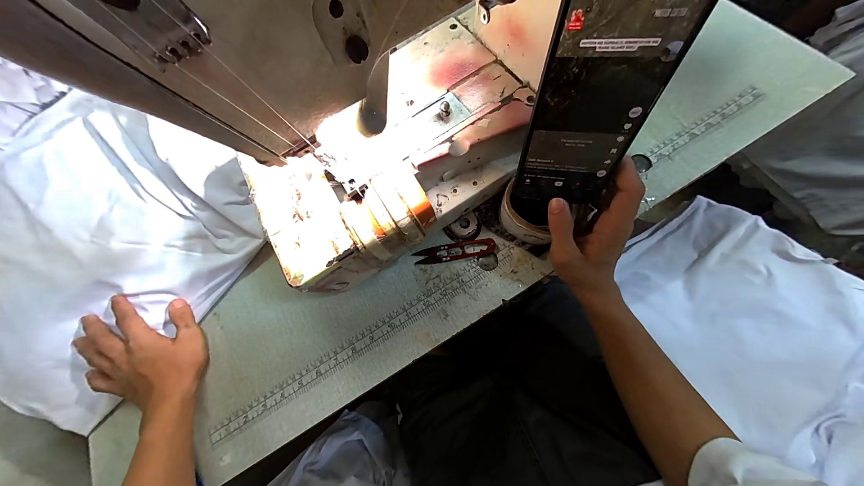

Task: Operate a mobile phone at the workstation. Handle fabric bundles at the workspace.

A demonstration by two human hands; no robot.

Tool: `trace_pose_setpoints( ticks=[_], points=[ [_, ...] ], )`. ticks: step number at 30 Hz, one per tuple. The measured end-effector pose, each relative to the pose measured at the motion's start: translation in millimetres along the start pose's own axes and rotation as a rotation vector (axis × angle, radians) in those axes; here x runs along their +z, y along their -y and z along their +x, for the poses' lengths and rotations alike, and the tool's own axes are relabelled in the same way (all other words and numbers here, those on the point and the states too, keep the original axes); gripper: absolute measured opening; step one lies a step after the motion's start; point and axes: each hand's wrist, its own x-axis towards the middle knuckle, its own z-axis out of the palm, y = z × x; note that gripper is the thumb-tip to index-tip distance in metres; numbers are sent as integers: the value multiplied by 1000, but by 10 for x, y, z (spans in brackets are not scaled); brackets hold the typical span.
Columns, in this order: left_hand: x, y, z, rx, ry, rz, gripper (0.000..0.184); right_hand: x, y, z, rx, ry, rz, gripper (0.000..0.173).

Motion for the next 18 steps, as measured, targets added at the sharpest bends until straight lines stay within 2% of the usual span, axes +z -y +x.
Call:
trace_pose_setpoints(
  ticks=[18],
  points=[
    [20, 25, 6, -4, -2, 6, 80, -5, 7, -4, 34, 14, 17, 67]
  ],
)
